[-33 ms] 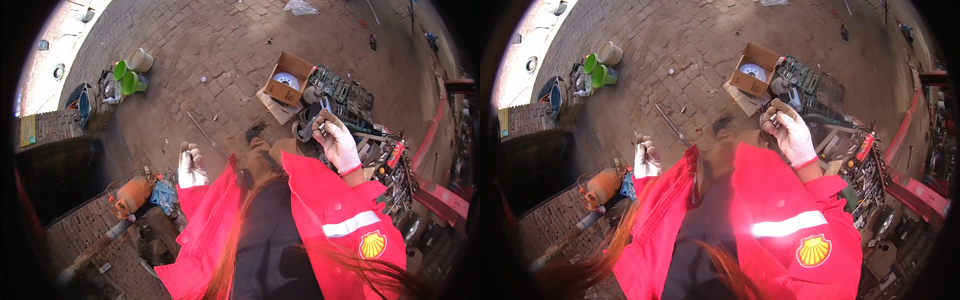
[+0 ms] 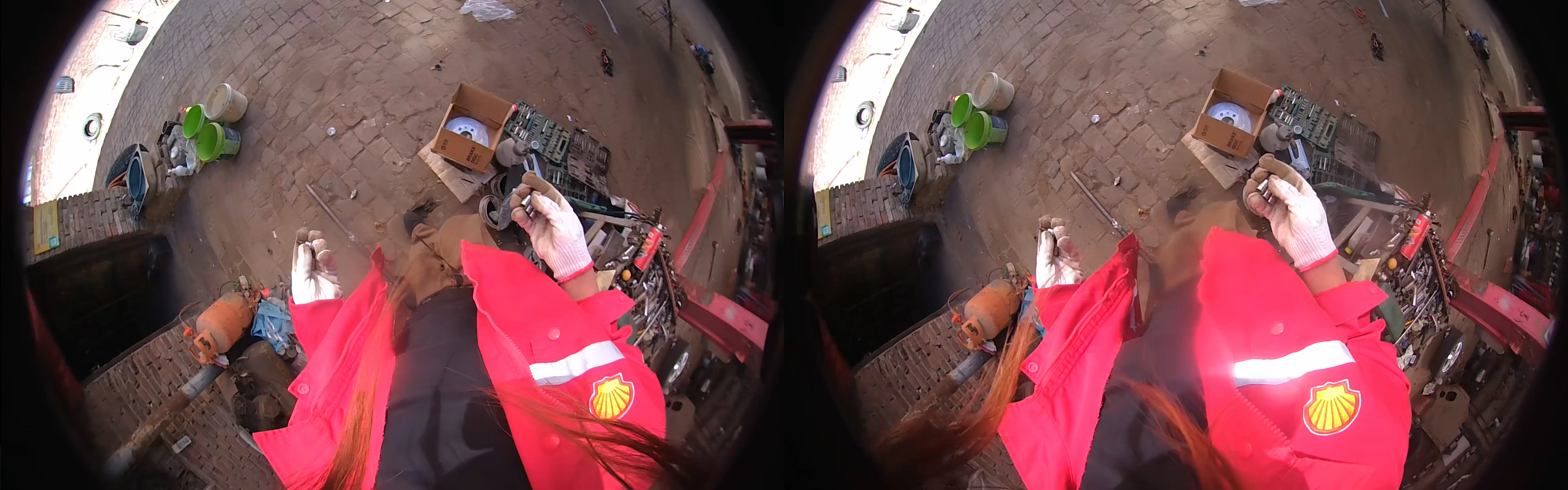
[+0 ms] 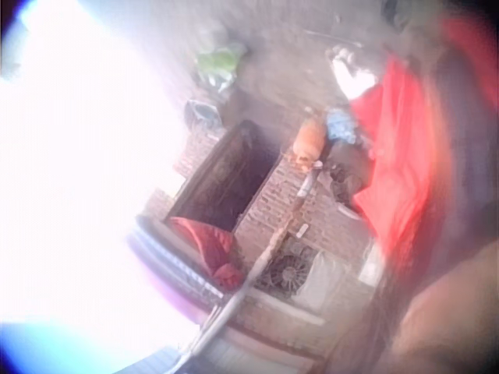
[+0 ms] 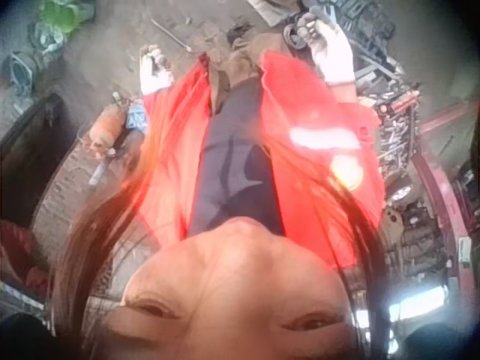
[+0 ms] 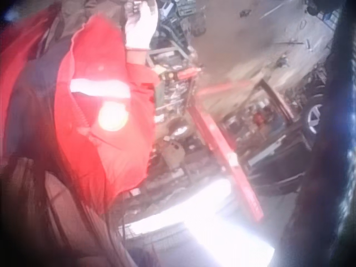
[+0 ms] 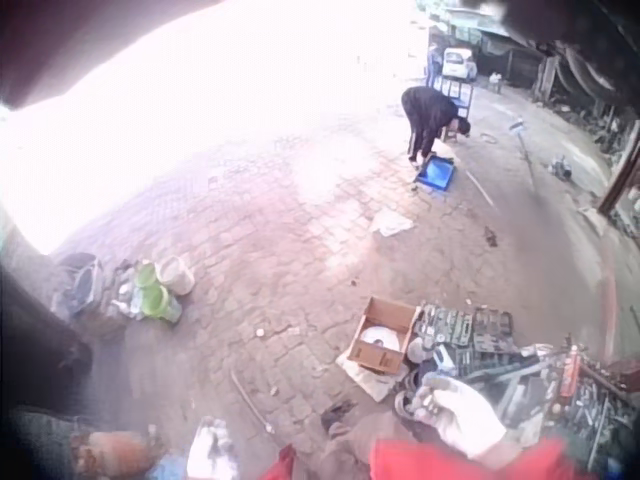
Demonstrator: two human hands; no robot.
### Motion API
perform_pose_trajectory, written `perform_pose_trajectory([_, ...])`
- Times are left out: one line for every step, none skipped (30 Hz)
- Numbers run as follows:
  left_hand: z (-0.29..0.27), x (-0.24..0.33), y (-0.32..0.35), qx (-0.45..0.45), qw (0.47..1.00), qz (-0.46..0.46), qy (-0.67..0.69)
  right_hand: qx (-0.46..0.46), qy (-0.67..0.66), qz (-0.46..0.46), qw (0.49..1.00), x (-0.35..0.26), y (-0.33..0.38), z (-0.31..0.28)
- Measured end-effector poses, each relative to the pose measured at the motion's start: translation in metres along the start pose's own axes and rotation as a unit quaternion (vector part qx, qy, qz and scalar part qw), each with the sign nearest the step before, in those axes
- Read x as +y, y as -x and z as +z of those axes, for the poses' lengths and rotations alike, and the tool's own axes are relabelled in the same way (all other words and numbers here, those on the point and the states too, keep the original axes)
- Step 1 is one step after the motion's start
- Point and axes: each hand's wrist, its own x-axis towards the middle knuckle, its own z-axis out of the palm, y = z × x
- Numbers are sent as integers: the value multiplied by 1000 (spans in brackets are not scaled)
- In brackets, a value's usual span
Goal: The person handles small metal socket bits and a socket wrench in a cluttered auto repair workshop. They repeatedly pick up bits, insert them into the wrench, and place them back into an orange socket set case. The person also moves around the workshop and briefly interacts with a cardboard box containing a brake disc.
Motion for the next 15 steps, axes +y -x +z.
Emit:
perform_pose_trajectory([7,7,-21,-6,1000,-5,-3,21,3,-16,1000,-1,-9,11])
perform_pose_trajectory([17,14,-44,-14,1000,-14,5,10,-5,-36,999,-4,-20,22])
perform_pose_trajectory([24,21,-64,1,999,-33,-4,43,-3,-51,998,-7,-31,30])
perform_pose_trajectory([31,27,-83,5,999,-42,-7,65,-6,-63,996,-7,-43,35])
perform_pose_trajectory([37,30,-102,10,999,-49,-11,82,-12,-76,994,-7,-56,38])
perform_pose_trajectory([43,33,-121,14,998,-55,-16,97,-23,-78,992,-6,-71,41])
perform_pose_trajectory([48,38,-138,29,998,-60,-22,106,-36,-80,990,-5,-88,45])
perform_pose_trajectory([53,46,-157,23,997,-64,-38,139,-45,-77,986,-3,-106,48])
perform_pose_trajectory([58,55,-176,19,997,-66,-47,149,-53,-69,985,-2,-128,54])
perform_pose_trajectory([63,64,-195,17,997,-63,-48,128,-67,-69,987,-1,-152,61])
perform_pose_trajectory([70,74,-214,21,997,-44,-56,93,-78,-62,991,-3,-178,70])
perform_pose_trajectory([77,84,-236,12,997,-29,-63,86,-90,-50,991,-4,-203,80])
perform_pose_trajectory([86,96,-256,15,997,-17,-73,73,-107,-30,991,-9,-230,90])
perform_pose_trajectory([98,107,-277,19,997,-4,-76,82,-107,-18,991,-16,-255,103])
perform_pose_trajectory([108,118,-297,30,995,14,-95,26,-125,-33,991,-21,-277,119])
